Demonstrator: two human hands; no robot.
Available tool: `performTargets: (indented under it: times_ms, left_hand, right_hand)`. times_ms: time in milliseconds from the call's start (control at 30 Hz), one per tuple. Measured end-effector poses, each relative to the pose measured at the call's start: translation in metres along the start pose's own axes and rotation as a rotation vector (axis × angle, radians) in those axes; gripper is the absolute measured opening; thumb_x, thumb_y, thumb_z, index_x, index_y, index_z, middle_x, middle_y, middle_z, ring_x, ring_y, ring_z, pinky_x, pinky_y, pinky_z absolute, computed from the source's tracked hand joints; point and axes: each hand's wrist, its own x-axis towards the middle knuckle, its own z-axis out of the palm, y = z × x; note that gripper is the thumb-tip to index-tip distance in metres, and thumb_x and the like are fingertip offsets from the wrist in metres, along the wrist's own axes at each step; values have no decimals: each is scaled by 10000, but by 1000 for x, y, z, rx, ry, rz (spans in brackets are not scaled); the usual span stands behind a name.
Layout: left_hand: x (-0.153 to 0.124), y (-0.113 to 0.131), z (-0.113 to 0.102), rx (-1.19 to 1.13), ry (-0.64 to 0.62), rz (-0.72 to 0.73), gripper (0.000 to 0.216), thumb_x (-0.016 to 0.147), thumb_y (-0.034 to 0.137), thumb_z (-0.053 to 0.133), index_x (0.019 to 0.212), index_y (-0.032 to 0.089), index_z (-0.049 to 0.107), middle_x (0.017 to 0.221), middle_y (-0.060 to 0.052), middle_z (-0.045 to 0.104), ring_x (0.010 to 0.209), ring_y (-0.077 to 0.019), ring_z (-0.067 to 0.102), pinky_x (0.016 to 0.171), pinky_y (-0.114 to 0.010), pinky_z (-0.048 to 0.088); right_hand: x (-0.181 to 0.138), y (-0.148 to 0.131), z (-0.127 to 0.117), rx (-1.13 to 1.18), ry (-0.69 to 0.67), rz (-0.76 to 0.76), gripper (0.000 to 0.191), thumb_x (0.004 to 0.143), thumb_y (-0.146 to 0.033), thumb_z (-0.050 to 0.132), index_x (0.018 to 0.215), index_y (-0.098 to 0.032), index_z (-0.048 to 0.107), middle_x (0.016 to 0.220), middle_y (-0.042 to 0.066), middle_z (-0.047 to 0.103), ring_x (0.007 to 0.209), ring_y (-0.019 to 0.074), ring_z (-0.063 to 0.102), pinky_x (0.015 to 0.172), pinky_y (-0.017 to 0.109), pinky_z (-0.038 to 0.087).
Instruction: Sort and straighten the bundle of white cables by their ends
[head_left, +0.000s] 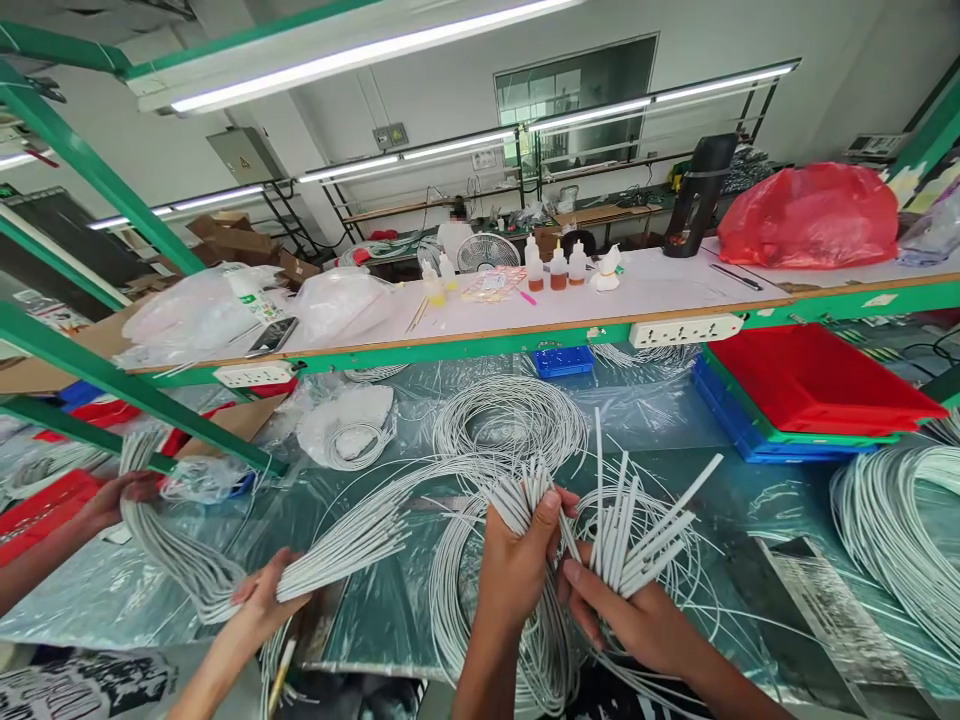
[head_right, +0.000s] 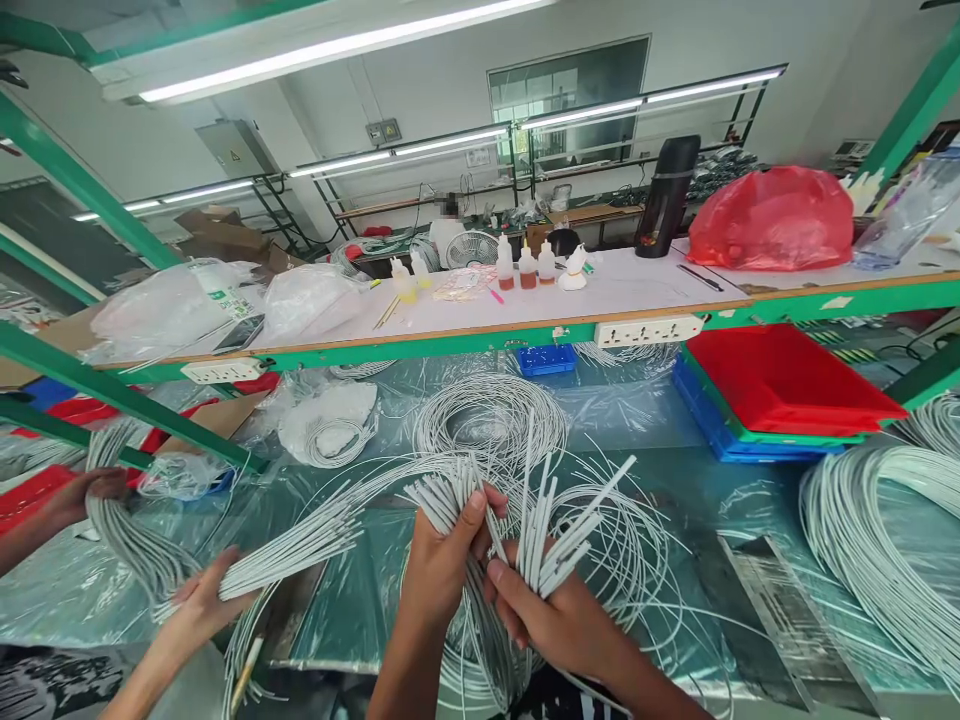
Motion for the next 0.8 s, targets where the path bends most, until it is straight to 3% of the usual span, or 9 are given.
performTargets:
  times_ms: [200, 367, 800]
  left_hand:
    - [0, -1, -2, 21, 130, 99, 311, 865, 458, 662, 775, 168, 730, 734, -34, 654, 726, -158, 600, 700, -246, 484]
    - [1, -6, -2, -96, 100, -1, 317, 855, 477, 671, 818, 168, 730, 708, -25, 642, 626, -137, 570, 605, -244, 472]
    - [5, -3, 1, -199, 216, -34, 312, 809, 475, 724, 828, 164, 746, 745, -37, 676, 713, -146, 610, 649, -235, 481]
  right_hand:
    - [0, -2, -4, 8, -23, -20, 473, 995, -610, 410, 748, -212, 473, 577, -30, 497, 546, 138, 493, 632, 293, 450]
    - [-2, 4, -3, 90, -41, -32, 460, 986, -621, 418, 855, -190, 511, 662, 8, 593, 573, 145, 561, 596, 280, 481]
    - [-5, 4, -7, 14, -72, -23, 441, 1010, -580, 395, 911, -183, 559, 785, 46, 672, 706, 200, 678, 749, 363, 551]
